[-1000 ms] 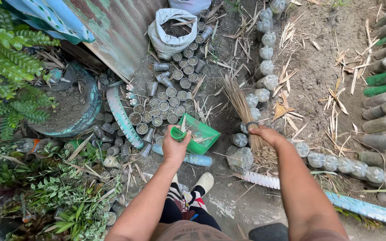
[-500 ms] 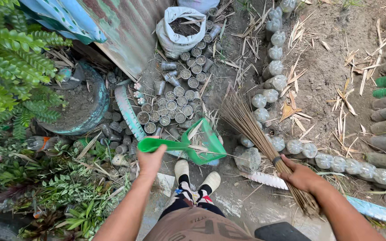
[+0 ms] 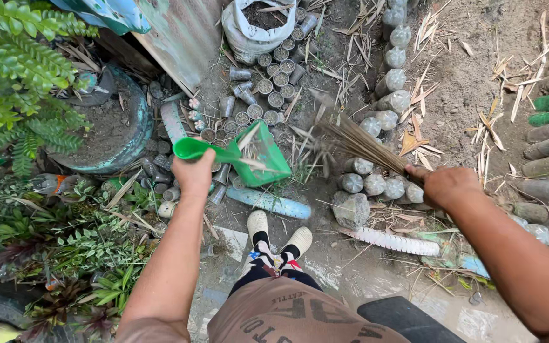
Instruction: The person sweeps dry leaves and debris into a green dustpan using a bundle of sticks and empties the dustpan into a black container.
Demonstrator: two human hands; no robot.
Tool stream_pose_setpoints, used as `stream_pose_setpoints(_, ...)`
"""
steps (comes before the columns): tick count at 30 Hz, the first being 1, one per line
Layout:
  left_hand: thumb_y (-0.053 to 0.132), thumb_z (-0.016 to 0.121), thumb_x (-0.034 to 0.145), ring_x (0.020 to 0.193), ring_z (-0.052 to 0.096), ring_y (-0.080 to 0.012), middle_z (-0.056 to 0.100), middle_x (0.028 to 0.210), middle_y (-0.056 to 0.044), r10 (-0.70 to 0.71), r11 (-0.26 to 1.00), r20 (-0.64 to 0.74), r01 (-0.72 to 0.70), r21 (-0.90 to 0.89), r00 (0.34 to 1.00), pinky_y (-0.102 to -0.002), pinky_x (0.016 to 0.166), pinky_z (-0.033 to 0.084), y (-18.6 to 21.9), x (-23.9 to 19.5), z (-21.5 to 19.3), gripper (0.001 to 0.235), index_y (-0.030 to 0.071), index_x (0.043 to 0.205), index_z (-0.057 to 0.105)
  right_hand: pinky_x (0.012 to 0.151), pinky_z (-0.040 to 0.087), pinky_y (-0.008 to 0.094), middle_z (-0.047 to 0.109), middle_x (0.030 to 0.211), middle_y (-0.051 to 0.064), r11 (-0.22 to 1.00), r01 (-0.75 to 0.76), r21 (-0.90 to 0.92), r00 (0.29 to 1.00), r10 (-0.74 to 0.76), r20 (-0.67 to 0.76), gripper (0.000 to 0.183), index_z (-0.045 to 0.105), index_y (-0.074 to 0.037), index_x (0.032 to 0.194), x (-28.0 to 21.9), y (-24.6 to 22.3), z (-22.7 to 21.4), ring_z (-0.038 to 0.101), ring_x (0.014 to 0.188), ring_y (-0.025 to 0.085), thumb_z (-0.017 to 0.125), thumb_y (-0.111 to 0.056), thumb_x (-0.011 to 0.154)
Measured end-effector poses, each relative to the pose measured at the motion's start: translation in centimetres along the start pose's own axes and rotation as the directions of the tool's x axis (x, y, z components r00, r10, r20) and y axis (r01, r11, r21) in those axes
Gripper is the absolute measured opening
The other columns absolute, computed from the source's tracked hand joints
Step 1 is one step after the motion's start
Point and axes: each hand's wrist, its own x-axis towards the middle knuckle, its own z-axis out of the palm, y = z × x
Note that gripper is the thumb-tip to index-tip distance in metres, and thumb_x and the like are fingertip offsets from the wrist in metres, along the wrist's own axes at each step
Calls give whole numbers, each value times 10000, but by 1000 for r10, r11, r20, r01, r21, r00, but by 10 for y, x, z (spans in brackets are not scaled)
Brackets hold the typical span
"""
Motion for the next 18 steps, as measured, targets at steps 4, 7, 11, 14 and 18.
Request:
stream_pose_setpoints(4, 7, 780, 779, 865, 683, -142, 719, 992, -32, 37, 991, -74, -46, -124, 997, -301, 808, 551, 30, 27, -7, 363, -3, 1131, 693, 844, 626, 353, 691, 1216, 13, 998, 63, -15, 997, -63, 46, 763, 98, -631, 1577, -31, -3, 5, 753, 1007, 170, 507, -282, 1035)
stream_pose_setpoints(7, 1, 773, 760, 753, 640, -172, 706, 939, -55, -95, 976, -110, 70, -206, 989, -329, 696, 516, 51, 41, -3, 388, 3, 1139, 691, 830, 620, 349, 697, 1105, -14, 981, 172, -92, 982, -163, 100, 699, 185, -625, 1571, -16, -33, 30, 730, 953, 155, 497, -277, 1051)
stream_pose_setpoints(11, -6, 800, 768, 884, 670, -159, 711, 1019, -68, 68, 988, -97, -80, -128, 993, -304, 824, 542, 48, 52, 13, 393, -6, 1142, 682, 656, 621, 295, 640, 838, -13, 996, 44, -77, 992, -34, 118, 473, 658, -245, 1266, 36, -60, 35, 672, 722, 104, 417, -592, 1054)
stream_pose_setpoints(14, -15, 801, 778, 1018, 694, -149, 717, 1130, -75, 212, 965, -67, -220, -142, 975, -293, 943, 550, 33, 58, 30, 403, -25, 1161, 676, 694, 527, 292, 618, 832, -29, 993, -15, -117, 998, 22, 57, 434, 591, -300, 1331, 49, -15, 8, 626, 744, 91, 451, -555, 1009)
stream_pose_setpoints(18, 3, 822, 769, 1011, 710, -141, 736, 1126, -67, 97, 964, -65, -110, -241, 993, -300, 924, 564, 16, 65, 46, 376, -42, 1115, 681, 548, 566, 260, 672, 861, -8, 986, -145, -85, 987, 137, -86, 351, 471, -312, 1443, 27, 11, -30, 665, 668, 84, 352, -304, 1113)
